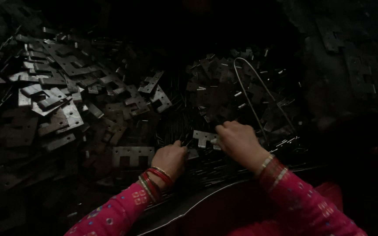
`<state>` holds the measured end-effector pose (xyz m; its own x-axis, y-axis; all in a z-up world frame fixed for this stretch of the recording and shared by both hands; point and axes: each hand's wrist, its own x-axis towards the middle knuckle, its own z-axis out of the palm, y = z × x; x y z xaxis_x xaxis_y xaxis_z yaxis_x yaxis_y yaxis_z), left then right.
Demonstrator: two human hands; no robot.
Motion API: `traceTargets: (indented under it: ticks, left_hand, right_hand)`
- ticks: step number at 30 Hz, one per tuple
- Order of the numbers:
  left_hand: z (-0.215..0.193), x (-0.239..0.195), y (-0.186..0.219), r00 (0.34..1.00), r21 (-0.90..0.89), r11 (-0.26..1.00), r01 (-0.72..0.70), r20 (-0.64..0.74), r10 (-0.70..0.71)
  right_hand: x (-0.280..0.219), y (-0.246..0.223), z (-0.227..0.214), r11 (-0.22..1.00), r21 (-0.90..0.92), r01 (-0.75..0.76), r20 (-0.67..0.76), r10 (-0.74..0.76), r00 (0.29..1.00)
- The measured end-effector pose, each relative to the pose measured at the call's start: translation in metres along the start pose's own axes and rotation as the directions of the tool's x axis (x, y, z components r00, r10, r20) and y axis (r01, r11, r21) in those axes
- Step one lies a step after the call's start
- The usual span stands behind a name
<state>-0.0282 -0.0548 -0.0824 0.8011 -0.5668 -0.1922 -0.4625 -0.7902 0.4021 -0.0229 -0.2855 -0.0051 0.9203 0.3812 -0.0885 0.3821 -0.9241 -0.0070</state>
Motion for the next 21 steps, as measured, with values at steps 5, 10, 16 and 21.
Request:
traceTargets:
  ticks: [5,10,16,21]
  left_hand:
    - [-0.066,-0.007,-0.014,1.0,-0.24,0.971,-0.014,-0.024,0.008]
    - [-0.122,-0.011,-0.043,0.89,-0.842,0.486,0.235,-0.016,-0.457]
    - [-0.115,-0.012,-0.042,0.867,-0.979,-0.073,0.189,0.202,-0.456]
    - [-0.074,-0.002,-0.028,0.939,-0.972,-0.176,0.158,0.203,-0.277]
  right_hand:
    - [0.025,0.008,0.04,0.981,-0.183,0.072,0.197,-0.035,0.98]
    - [0.027,0.019,0.05,0.999,-0.033,0.03,0.116,-0.026,0.993]
    - [0.028,0.018,0.028,0.942,0.334,-0.022,-0.02,0.031,0.999]
    - [0.021,0.001,-0.014,0.524,0.81,-0.263,0.118,0.294,0.949]
